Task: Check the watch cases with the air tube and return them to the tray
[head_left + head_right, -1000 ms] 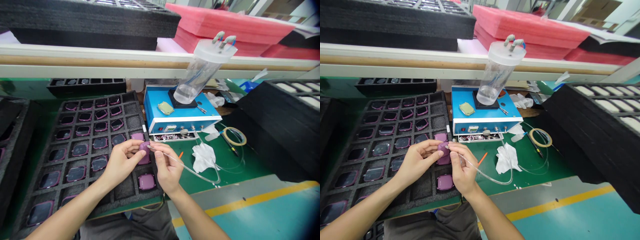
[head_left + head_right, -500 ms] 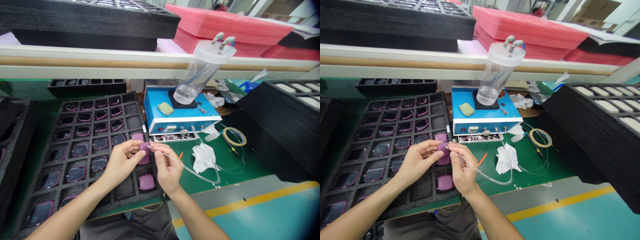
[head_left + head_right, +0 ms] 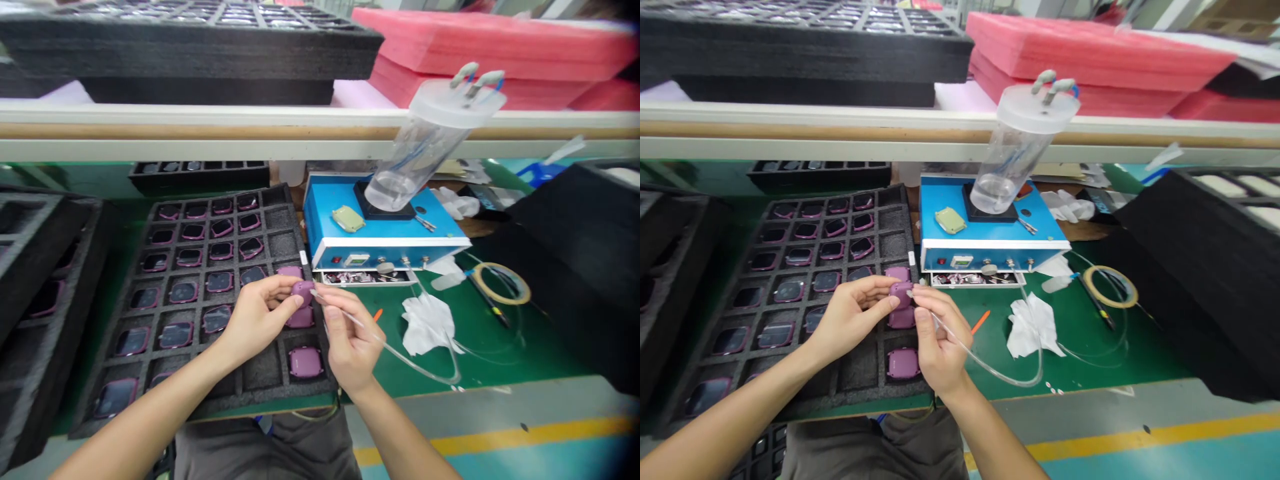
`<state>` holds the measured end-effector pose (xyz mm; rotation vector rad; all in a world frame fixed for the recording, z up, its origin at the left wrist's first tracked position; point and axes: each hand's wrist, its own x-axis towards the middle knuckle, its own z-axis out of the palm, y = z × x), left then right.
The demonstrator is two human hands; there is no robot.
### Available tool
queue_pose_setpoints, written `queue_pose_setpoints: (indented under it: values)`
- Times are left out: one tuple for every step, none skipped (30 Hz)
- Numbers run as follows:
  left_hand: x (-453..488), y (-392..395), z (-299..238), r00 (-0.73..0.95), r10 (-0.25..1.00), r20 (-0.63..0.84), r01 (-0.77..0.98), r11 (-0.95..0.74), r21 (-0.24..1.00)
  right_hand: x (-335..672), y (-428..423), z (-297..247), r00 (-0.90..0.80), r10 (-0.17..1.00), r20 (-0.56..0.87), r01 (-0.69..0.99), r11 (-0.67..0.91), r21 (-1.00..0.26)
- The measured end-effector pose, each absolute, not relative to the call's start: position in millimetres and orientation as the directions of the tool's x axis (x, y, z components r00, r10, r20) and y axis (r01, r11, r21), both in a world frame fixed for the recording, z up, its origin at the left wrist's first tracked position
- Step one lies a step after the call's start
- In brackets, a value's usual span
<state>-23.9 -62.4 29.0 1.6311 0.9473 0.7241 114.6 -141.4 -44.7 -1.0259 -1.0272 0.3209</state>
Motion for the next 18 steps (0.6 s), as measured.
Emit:
queue_pose_setpoints:
  values:
    - [-24, -57, 33, 0.506, 0.862, 0.037, 0.283, -0.206, 0.937, 114, -143, -45, 0.531, 0.645, 0.550, 0.215, 0.525, -0.823]
    - [-22, -49, 38, 0.515, 0.852, 0.091, 0.362, -0.312, 0.878, 114, -144, -46, 0.541, 0.639, 0.547, 0.206, 0.529, -0.823]
    - [-18, -39, 43, 0.531, 0.835, 0.144, 0.448, -0.421, 0.789, 114, -145, -46, 0.550, 0.635, 0.542, 0.198, 0.532, -0.823]
    - [-13, -26, 47, 0.557, 0.809, 0.187, 0.527, -0.519, 0.673, 113, -146, -47, 0.556, 0.632, 0.539, 0.192, 0.534, -0.824]
    - [-7, -11, 49, 0.583, 0.785, 0.209, 0.589, -0.585, 0.558, 113, -147, -46, 0.562, 0.631, 0.535, 0.188, 0.532, -0.826]
    - [0, 4, 50, 0.612, 0.769, 0.184, 0.640, -0.618, 0.457, 113, -148, -46, 0.568, 0.631, 0.528, 0.184, 0.528, -0.829]
    - [6, 19, 50, 0.650, 0.753, 0.104, 0.671, -0.633, 0.386, 112, -149, -45, 0.572, 0.634, 0.520, 0.178, 0.523, -0.834]
    - [11, 31, 49, 0.695, 0.719, 0.006, 0.674, -0.655, 0.341, 112, -150, -44, 0.575, 0.639, 0.511, 0.169, 0.517, -0.839]
    - [14, 39, 48, 0.706, 0.708, -0.035, 0.676, -0.658, 0.331, 112, -151, -43, 0.576, 0.647, 0.500, 0.159, 0.512, -0.844]
    - [15, 43, 48, 0.711, 0.701, -0.060, 0.677, -0.659, 0.328, 112, -151, -43, 0.575, 0.654, 0.492, 0.149, 0.507, -0.849]
    - [13, 42, 49, 0.706, 0.707, -0.045, 0.681, -0.659, 0.320, 112, -152, -42, 0.573, 0.660, 0.487, 0.143, 0.504, -0.852]
    - [7, 36, 50, 0.691, 0.723, 0.002, 0.690, -0.660, 0.297, 112, -153, -42, 0.572, 0.662, 0.484, 0.142, 0.501, -0.854]
    - [-1, 26, 51, 0.680, 0.731, 0.054, 0.699, -0.669, 0.254, 113, -154, -42, 0.573, 0.664, 0.481, 0.144, 0.496, -0.856]
    - [-12, 12, 53, 0.675, 0.731, 0.099, 0.706, -0.679, 0.201, 113, -154, -43, 0.574, 0.665, 0.478, 0.146, 0.491, -0.859]
    - [-24, -3, 55, 0.682, 0.721, 0.126, 0.707, -0.693, 0.140, 113, -154, -43, 0.574, 0.667, 0.476, 0.148, 0.487, -0.861]
    - [-36, -20, 55, 0.708, 0.700, 0.091, 0.693, -0.714, 0.103, 113, -154, -45, 0.571, 0.669, 0.476, 0.149, 0.485, -0.862]
    - [-48, -35, 55, 0.725, 0.688, 0.021, 0.685, -0.724, 0.087, 113, -154, -46, 0.567, 0.672, 0.477, 0.150, 0.485, -0.862]
    - [-58, -49, 53, 0.737, 0.674, -0.057, 0.676, -0.733, 0.071, 113, -153, -48, 0.559, 0.676, 0.480, 0.151, 0.486, -0.861]
